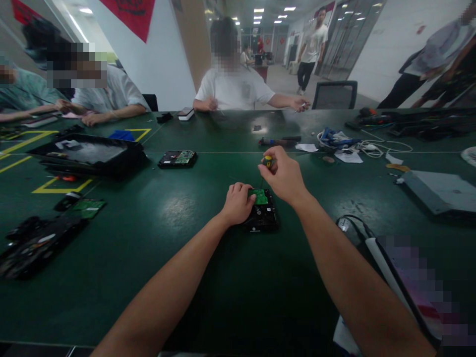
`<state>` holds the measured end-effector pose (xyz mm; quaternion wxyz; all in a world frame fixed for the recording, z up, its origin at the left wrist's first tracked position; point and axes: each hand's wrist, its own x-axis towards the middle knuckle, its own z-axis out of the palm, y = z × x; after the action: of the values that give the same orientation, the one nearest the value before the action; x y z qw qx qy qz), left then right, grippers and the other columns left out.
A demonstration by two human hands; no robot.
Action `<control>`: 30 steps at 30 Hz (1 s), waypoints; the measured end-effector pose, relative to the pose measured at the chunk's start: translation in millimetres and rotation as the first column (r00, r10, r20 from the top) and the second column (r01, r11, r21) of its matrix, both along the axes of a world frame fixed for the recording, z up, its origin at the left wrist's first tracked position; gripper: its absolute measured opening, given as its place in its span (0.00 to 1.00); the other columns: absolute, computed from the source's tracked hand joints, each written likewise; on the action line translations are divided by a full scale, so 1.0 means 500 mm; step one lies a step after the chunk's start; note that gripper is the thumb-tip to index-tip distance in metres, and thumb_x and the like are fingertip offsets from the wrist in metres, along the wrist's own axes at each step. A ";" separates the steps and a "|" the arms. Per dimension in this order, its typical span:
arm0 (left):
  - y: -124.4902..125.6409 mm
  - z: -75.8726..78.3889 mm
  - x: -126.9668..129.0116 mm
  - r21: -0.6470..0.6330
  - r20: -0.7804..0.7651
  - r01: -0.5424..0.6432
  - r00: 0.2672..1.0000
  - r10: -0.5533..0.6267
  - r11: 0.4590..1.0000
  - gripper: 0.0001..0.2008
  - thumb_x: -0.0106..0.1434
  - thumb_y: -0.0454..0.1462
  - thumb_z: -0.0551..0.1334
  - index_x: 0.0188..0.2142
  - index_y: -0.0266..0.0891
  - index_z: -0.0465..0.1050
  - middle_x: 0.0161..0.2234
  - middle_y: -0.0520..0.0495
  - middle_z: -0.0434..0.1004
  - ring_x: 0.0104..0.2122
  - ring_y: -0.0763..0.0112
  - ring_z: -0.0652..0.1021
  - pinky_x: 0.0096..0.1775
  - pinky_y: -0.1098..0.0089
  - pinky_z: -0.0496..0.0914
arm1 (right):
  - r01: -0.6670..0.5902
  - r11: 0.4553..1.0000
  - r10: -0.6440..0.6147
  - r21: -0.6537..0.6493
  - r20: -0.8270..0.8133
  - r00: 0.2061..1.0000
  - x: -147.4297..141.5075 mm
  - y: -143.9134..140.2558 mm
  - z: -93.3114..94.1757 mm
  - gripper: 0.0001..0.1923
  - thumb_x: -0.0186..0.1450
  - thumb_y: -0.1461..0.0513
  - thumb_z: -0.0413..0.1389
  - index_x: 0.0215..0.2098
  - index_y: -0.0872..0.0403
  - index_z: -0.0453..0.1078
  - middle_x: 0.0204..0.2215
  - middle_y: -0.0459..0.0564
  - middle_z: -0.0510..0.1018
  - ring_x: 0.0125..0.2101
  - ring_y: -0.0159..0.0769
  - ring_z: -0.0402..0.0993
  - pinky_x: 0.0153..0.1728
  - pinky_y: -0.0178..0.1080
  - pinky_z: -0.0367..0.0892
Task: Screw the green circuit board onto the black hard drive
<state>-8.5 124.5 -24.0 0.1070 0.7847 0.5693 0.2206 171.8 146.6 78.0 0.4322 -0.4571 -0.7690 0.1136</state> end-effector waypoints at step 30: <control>0.004 -0.006 -0.003 0.017 0.023 0.014 1.000 -0.015 1.000 0.19 0.73 0.43 0.55 0.59 0.39 0.69 0.53 0.38 0.70 0.55 0.52 0.68 0.59 0.53 0.65 | -0.410 0.800 0.202 -0.437 -0.448 0.871 0.012 -0.001 0.015 0.19 0.71 0.45 0.55 0.47 0.50 0.73 0.36 0.50 0.79 0.25 0.32 0.71 0.24 0.38 0.65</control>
<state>-9.9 126.4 -26.9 0.1087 0.7870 0.5605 0.2338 177.7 146.0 85.5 0.4082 -0.3924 -0.6754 0.4725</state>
